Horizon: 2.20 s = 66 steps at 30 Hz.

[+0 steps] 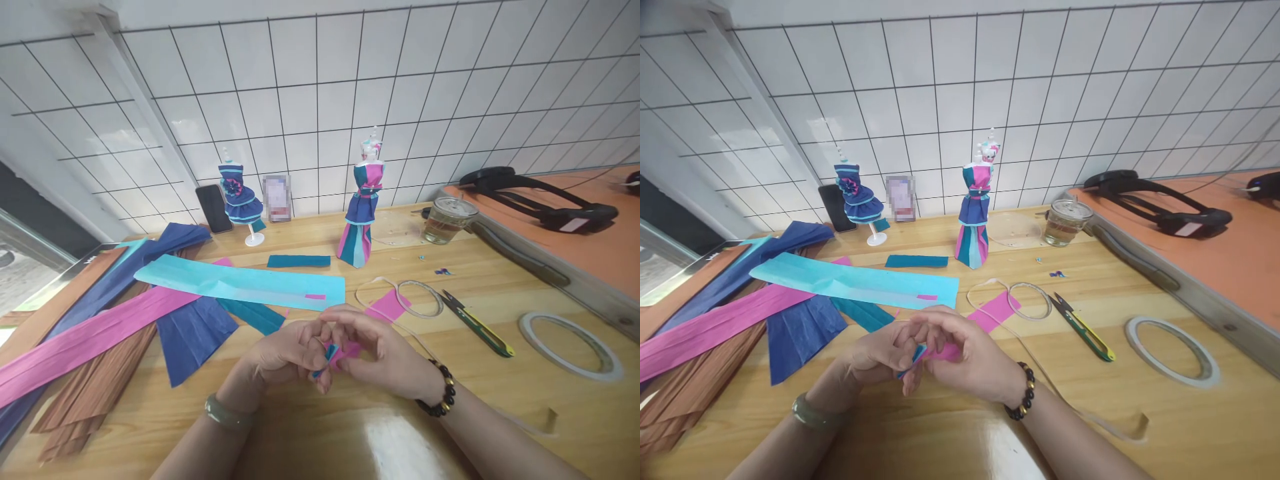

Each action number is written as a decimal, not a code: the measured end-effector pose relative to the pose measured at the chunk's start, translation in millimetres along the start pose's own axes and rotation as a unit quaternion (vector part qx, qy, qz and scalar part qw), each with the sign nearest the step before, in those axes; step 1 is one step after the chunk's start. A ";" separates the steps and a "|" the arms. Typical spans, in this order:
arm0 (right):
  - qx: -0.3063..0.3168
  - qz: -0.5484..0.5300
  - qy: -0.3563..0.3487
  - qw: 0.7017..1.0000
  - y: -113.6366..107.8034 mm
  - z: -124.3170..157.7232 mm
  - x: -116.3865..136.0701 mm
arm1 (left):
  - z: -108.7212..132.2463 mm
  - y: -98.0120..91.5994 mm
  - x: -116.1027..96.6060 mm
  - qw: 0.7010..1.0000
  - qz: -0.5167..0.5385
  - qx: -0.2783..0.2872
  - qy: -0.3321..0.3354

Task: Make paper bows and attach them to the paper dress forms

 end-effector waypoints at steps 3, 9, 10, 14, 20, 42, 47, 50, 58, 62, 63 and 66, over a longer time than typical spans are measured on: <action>0.002 0.064 0.000 0.998 5.7 2.2 9.1 | 0.9 -0.3 2.3 1.000 -0.014 -0.009 -0.024; -0.024 0.121 -0.029 0.992 9.3 0.2 20.2 | 1.3 2.1 -1.9 1.000 -0.008 -0.008 -0.029; -0.031 0.127 -0.036 0.991 8.8 -0.1 20.6 | 1.2 2.2 -2.7 1.000 -0.007 -0.011 -0.025; -0.060 0.147 -0.043 0.986 3.8 0.1 15.2 | 0.9 -0.3 -4.5 0.999 -0.031 -0.036 0.003; -0.172 0.235 -0.095 0.952 -13.0 4.0 6.4 | 2.9 -14.8 -19.7 0.962 -0.099 -0.213 0.142; -0.170 0.295 -0.139 0.930 -15.0 3.9 -1.5 | 6.5 -12.4 -31.2 0.855 -0.329 -0.357 0.180; -0.172 0.294 -0.140 0.930 -15.1 3.8 -1.9 | 9.0 -12.3 -30.9 0.843 -0.352 -0.364 0.184; -0.176 0.287 -0.135 0.932 -14.6 3.1 -1.6 | 9.3 -13.4 -29.5 0.835 -0.369 -0.363 0.185; -0.174 0.281 -0.131 0.935 -14.7 2.2 -1.0 | 9.3 -10.6 -32.4 0.834 -0.381 -0.350 0.192; -0.173 0.282 -0.126 0.935 -15.5 2.5 -3.5 | 8.9 -8.4 -32.7 0.837 -0.386 -0.330 0.202; -0.174 0.282 -0.126 0.935 -15.6 2.6 -3.6 | 8.8 -8.2 -32.3 0.836 -0.392 -0.329 0.198; -0.175 0.287 -0.134 0.932 -15.8 2.9 -2.3 | 10.6 -7.4 -33.5 0.814 -0.423 -0.346 0.196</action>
Point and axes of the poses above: each hand's wrist, its own z-axis away from the middle knuckle, its own y-axis out of the palm, x = y × z, the point moved 5 cm from there along -z, towards the middle knuckle, and after that the axes turned 7 degrees about -z, right-handed, at the moved point
